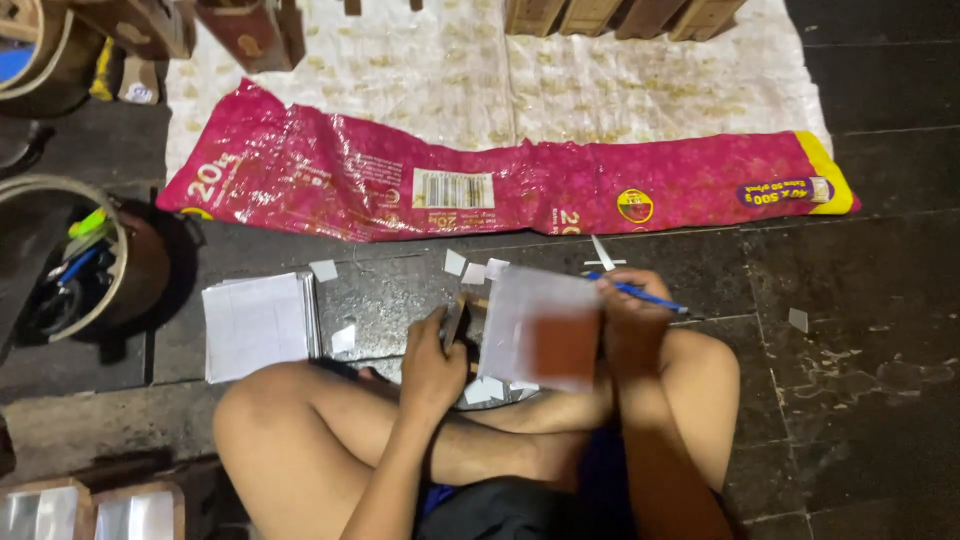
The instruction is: The person sits on the floor and assembles small wooden boxes by inserting white paper sheets into them. They then use a pen to draw grid lines on the paper inside the boxes.
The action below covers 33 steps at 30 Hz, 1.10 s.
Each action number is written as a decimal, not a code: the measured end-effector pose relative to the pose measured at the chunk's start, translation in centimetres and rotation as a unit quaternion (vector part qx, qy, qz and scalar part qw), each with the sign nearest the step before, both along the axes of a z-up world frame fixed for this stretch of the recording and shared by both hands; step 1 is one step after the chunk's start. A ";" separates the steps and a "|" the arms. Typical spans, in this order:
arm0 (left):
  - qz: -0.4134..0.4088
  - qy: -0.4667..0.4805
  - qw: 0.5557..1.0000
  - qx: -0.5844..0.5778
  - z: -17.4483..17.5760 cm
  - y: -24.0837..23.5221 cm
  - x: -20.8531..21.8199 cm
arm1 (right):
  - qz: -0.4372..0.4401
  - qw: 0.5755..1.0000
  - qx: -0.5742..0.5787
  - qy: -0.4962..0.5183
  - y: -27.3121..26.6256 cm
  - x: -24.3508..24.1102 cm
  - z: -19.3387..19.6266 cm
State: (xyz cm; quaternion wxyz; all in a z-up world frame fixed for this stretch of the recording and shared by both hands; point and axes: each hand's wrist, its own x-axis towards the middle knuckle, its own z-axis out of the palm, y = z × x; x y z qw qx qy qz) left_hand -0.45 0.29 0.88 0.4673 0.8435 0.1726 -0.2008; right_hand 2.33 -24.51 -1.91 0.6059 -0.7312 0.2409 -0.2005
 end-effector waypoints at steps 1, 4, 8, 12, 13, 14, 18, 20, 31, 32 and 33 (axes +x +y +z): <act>0.007 -0.005 1.000 -0.019 0.7 -0.1 -0.1 | -0.017 1.000 -0.015 -0.005 -0.6 0.0 0.6; 0.021 -0.036 0.998 -0.036 -0.5 -0.4 -0.4 | -0.039 0.999 0.009 -0.030 -1.8 0.0 1.3; 0.025 -0.065 0.997 -0.017 -0.9 -0.3 -0.6 | -0.040 0.998 0.044 -0.038 -2.1 -0.1 0.6; 0.019 -0.044 0.999 -0.024 -1.8 0.3 -0.1 | -0.009 1.000 -0.021 0.019 0.4 0.4 -1.3; 0.024 -0.026 0.999 -0.040 -2.0 0.5 0.0 | 0.073 0.996 -0.035 -0.029 0.8 0.4 -2.7; 0.028 -0.003 0.998 -0.055 -2.1 0.7 -0.1 | 0.152 0.984 -0.049 -0.074 1.1 0.0 -4.1; 0.081 0.054 0.990 -0.100 -2.6 2.7 0.0 | 0.185 0.977 -0.025 -0.099 3.3 0.4 -5.5; 0.204 -0.004 0.953 -0.223 -1.9 3.1 -0.1 | 0.201 0.974 0.038 -0.100 3.7 0.4 -6.6; 0.198 -0.084 0.968 -0.129 -4.2 2.3 0.1 | 0.233 0.970 -0.025 -0.070 4.5 0.9 -6.0; 0.200 -0.082 0.967 -0.135 -4.4 2.3 0.0 | 0.230 0.969 -0.035 -0.086 4.2 0.7 -6.4; 0.202 -0.080 0.967 -0.135 -4.3 2.4 0.5 | 0.231 0.969 -0.035 -0.084 4.7 0.8 -5.3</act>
